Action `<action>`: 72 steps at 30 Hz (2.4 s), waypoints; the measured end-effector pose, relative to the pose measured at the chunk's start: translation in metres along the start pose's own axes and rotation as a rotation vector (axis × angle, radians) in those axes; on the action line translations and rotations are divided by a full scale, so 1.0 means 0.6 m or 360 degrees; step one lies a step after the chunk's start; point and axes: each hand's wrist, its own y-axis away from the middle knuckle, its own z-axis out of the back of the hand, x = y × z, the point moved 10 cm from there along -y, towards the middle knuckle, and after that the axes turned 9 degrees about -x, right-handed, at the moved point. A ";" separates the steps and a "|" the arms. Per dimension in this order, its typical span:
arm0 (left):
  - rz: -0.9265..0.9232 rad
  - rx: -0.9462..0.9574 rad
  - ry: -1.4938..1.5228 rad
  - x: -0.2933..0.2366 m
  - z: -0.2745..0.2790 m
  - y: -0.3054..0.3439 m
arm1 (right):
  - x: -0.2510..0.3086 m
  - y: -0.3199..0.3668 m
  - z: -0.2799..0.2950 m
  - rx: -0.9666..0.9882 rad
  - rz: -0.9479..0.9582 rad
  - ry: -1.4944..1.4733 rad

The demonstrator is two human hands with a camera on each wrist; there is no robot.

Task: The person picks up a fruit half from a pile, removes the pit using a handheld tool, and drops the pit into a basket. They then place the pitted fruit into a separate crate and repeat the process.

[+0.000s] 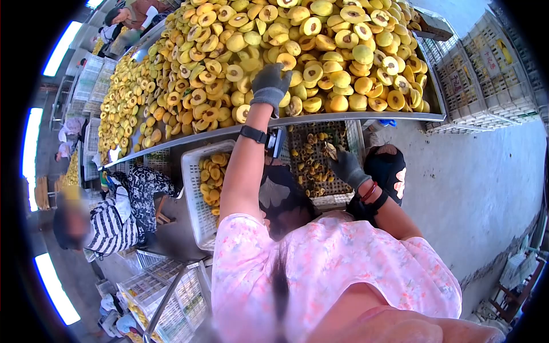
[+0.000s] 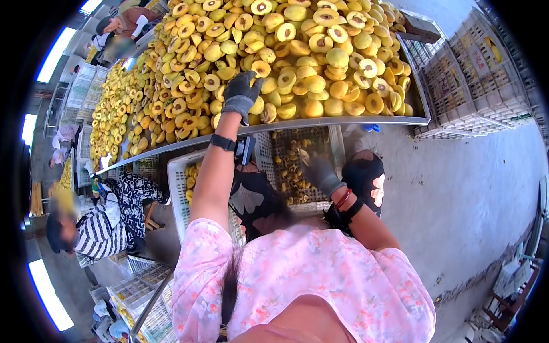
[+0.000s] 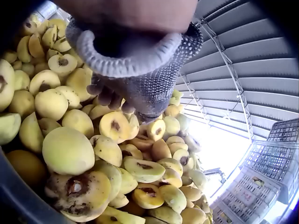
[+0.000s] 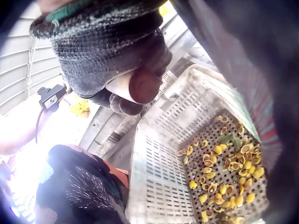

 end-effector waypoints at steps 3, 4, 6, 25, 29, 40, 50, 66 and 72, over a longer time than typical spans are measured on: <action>0.0139 0.0249 -0.0071 0.005 -0.022 0.043 | -0.040 0.005 -0.026 0.0102 -0.0225 -0.0044; 0.0099 0.0331 -0.0089 -0.001 -0.022 0.061 | 0.011 0.000 0.012 0.0036 0.0026 -0.0058; -0.0273 0.0372 -0.0246 -0.006 -0.058 0.086 | 0.002 0.003 0.013 0.0037 -0.0095 -0.0128; -0.0114 -0.0168 0.0785 0.004 -0.015 0.108 | 0.030 0.043 0.080 -0.0103 -0.0252 -0.0389; 0.0996 0.0202 0.2034 -0.004 -0.015 0.194 | 0.094 0.033 0.129 -0.0119 -0.0173 -0.0873; 0.0788 0.0227 0.2705 -0.099 0.055 0.314 | 0.199 0.055 0.205 -0.0286 0.0141 -0.0873; 0.0981 -0.0051 0.2620 -0.049 0.050 0.357 | 0.190 0.066 0.167 -0.0172 0.0097 -0.0460; 0.0508 -0.0299 0.2344 -0.073 0.093 0.388 | 0.189 0.084 0.120 0.0073 -0.0175 -0.1229; 0.0360 -0.0329 0.2329 -0.104 0.110 0.398 | 0.195 0.078 0.135 -0.0172 0.0096 -0.0936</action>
